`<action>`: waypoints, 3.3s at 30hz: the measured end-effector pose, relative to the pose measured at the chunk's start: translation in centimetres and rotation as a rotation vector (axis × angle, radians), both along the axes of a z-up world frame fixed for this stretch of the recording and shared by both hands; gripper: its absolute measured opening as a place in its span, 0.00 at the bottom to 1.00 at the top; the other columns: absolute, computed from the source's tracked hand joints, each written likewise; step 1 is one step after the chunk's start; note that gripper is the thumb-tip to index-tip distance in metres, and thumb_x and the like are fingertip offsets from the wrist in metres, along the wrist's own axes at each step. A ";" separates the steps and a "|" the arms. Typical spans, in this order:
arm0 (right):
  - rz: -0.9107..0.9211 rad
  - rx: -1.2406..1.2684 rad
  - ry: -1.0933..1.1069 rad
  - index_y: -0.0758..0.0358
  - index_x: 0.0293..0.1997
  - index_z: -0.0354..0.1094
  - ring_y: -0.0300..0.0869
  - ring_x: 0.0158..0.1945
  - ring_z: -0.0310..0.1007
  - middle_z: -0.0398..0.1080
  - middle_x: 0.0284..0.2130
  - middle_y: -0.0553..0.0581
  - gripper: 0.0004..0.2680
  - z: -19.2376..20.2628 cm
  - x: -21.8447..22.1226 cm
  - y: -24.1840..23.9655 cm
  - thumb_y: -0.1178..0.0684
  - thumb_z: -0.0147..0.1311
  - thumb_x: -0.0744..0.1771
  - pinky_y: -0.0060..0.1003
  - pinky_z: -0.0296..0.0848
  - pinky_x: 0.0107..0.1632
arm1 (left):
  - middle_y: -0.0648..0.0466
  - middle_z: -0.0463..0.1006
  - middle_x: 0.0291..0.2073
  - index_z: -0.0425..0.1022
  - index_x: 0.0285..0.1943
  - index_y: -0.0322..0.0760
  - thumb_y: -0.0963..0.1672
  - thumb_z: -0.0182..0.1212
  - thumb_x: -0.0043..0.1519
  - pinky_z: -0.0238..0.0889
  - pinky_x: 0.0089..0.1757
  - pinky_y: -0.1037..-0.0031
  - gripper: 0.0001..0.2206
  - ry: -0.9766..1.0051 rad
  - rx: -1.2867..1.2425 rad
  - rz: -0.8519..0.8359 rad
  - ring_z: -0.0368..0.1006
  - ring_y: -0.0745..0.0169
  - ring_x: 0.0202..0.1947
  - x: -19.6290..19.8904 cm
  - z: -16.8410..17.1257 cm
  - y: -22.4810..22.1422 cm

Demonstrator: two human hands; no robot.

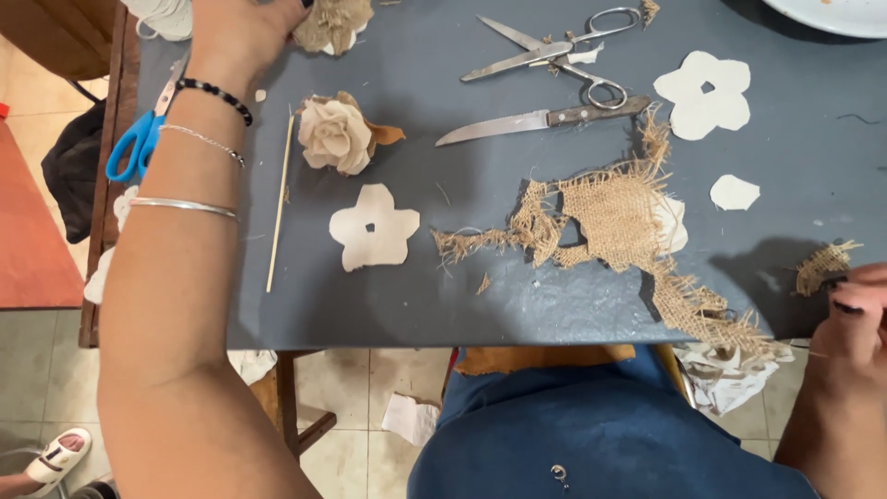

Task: Cutting burlap fabric into shapes and assembling them into decorative flowers using a glue gun and wooden sticks.

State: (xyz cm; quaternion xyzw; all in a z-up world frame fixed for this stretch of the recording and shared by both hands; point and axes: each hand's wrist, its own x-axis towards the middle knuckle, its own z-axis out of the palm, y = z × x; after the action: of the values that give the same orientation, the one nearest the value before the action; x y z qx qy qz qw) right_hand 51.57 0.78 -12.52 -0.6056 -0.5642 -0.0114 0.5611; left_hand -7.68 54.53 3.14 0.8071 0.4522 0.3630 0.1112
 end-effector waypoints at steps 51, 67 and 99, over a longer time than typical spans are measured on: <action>0.657 -0.055 -0.256 0.67 0.44 0.78 0.44 0.36 0.79 0.78 0.33 0.57 0.04 15.2 -26.4 -3.2 0.58 0.67 0.68 0.40 0.70 0.47 | 0.46 0.57 0.78 0.49 0.82 0.40 0.59 0.59 0.59 0.69 0.62 0.53 0.44 -1.460 -1.178 -0.504 0.64 0.43 0.72 11.6 -3.7 -54.9; 0.641 -0.042 -0.365 0.68 0.53 0.76 0.46 0.41 0.79 0.79 0.39 0.59 0.11 14.6 -26.4 -3.1 0.54 0.68 0.69 0.40 0.69 0.48 | 0.44 0.60 0.76 0.52 0.81 0.37 0.55 0.65 0.65 0.58 0.70 0.68 0.39 -1.348 -1.128 -0.552 0.56 0.58 0.78 12.3 -4.9 -54.9; 0.754 -0.124 -0.127 0.70 0.44 0.76 0.46 0.38 0.79 0.79 0.38 0.60 0.04 15.0 -26.5 -3.4 0.59 0.62 0.69 0.41 0.74 0.45 | 0.48 0.55 0.77 0.55 0.81 0.47 0.55 0.53 0.74 0.55 0.79 0.52 0.28 -0.824 -0.444 -0.599 0.53 0.53 0.81 11.4 -4.9 -55.0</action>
State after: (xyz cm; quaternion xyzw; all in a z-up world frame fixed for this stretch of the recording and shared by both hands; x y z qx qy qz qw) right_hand 25.10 -2.58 2.51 -0.3866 -0.7805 0.1922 0.4522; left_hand 3.76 -0.48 -1.80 0.6488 0.1875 0.4971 0.5448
